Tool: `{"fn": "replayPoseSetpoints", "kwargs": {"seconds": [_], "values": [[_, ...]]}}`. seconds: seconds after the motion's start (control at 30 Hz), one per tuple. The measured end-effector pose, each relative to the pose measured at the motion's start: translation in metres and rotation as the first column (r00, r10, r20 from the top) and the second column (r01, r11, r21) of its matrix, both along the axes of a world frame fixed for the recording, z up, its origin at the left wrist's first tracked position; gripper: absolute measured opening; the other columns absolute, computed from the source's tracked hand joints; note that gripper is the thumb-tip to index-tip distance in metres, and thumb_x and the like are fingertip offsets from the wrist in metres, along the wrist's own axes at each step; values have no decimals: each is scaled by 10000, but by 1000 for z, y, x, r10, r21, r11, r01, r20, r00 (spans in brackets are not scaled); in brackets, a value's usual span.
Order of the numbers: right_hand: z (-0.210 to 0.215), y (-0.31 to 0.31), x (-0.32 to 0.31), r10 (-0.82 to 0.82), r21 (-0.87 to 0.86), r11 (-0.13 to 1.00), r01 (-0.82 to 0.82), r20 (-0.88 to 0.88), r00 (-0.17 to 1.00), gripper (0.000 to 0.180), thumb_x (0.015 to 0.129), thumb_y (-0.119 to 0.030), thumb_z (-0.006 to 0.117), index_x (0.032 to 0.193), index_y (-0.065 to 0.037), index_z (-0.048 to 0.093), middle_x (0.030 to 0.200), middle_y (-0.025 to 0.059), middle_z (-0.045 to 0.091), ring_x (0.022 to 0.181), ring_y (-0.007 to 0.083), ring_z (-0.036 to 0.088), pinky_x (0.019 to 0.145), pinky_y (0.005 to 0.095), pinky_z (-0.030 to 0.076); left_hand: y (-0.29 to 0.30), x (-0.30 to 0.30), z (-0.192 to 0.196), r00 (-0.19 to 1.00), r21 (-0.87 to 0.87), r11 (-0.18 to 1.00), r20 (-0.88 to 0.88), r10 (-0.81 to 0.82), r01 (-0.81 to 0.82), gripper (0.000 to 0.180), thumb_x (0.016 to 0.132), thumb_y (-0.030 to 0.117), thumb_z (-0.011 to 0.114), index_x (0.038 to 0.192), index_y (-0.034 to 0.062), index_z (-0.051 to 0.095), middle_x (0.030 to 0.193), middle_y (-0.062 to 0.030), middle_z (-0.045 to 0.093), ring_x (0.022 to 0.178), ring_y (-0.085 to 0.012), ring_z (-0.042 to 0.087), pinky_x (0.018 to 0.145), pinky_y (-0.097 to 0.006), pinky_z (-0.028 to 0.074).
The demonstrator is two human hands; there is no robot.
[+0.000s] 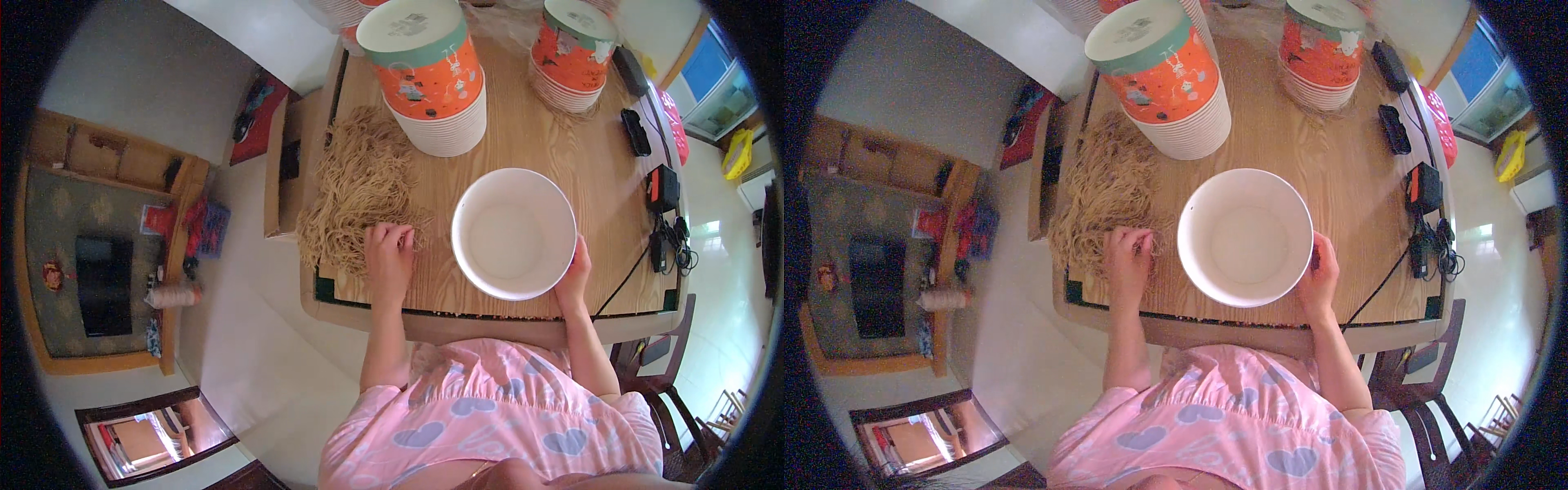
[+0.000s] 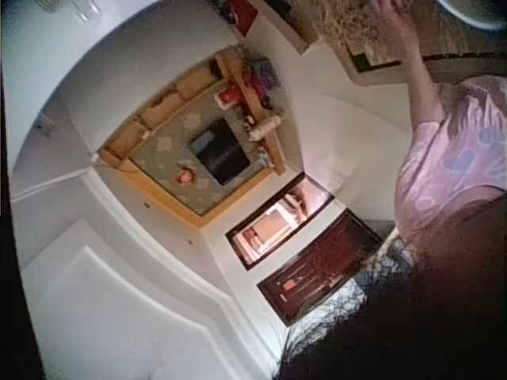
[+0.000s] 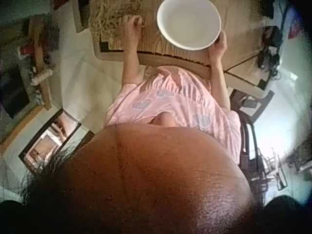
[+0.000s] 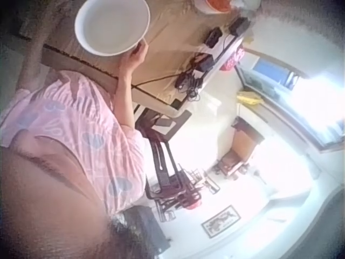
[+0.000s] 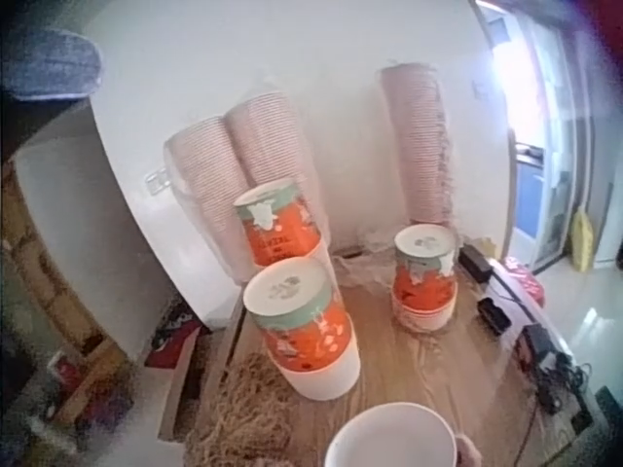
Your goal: Attaching a wire handle to a paper bucket.
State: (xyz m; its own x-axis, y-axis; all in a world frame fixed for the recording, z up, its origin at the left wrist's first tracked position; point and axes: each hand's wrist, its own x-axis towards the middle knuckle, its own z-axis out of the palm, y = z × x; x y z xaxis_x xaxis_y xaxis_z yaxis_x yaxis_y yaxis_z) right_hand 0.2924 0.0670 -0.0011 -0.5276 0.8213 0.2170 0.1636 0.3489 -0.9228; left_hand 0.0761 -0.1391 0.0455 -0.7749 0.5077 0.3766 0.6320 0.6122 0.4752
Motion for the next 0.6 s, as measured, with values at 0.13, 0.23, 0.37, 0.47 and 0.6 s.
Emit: {"fn": "replayPoseSetpoints", "kwargs": {"seconds": [0.13, 0.23, 0.37, 0.47, 0.6], "values": [[-2, 1, 0, -19, -26, 999, 18, -22, 1000, 247, 815, 51, 529, 1050, -21, 557, 936, 55, 588, 861, 132, 551, 763, 252, 448, 9, -13, -2, 994, -82, 991, 39, -99, 102, 83, 711, 90, 676, 780, 56, 646, 800, -92, 557, 838, -279, 514, 741, -377, 432], [-1, 1, 1, -40, -27, 999, 40, 5, 999, 245, 820, 50, 525, 1052, -21, 556, 940, 57, 590, 859, 132, 552, 763, 253, 450, 12, -7, 5, 990, -211, 968, 51, -131, 139, 79, 702, 80, 675, 767, 53, 639, 794, -97, 554, 837, -275, 512, 747, -382, 427], [-1, 0, -1, -17, 11, 1000, 18, -11, 1000, 227, 840, 41, 503, 1052, -20, 554, 936, 62, 593, 851, 131, 556, 763, 256, 454, 4, -1, -8, 992, -295, 947, 44, -121, 129, 72, 711, 72, 663, 767, 45, 627, 786, -96, 550, 826, -272, 508, 752, -386, 419], [-10, 3, 0, -40, -17, 999, 39, -64, 997, 206, 862, 22, 487, 1054, -16, 551, 929, 58, 595, 846, 127, 556, 761, 254, 456, -7, -1, -2, 966, 138, 984, 217, -137, 109, 69, 729, 34, 647, 782, 29, 603, 842, -91, 580, 838, -258, 546, 771, -339, 440], [-14, 5, 0, -119, -217, 974, 67, -237, 964, 183, 895, -22, 478, 1066, -10, 542, 918, 42, 589, 831, 105, 545, 750, 234, 450, -24, 26, 49, 885, 699, 698, 413, -216, -156, 79, 820, 11, 571, 893, 18, 543, 868, -108, 616, 791, -184, 586, 767, -320, 464]]}}
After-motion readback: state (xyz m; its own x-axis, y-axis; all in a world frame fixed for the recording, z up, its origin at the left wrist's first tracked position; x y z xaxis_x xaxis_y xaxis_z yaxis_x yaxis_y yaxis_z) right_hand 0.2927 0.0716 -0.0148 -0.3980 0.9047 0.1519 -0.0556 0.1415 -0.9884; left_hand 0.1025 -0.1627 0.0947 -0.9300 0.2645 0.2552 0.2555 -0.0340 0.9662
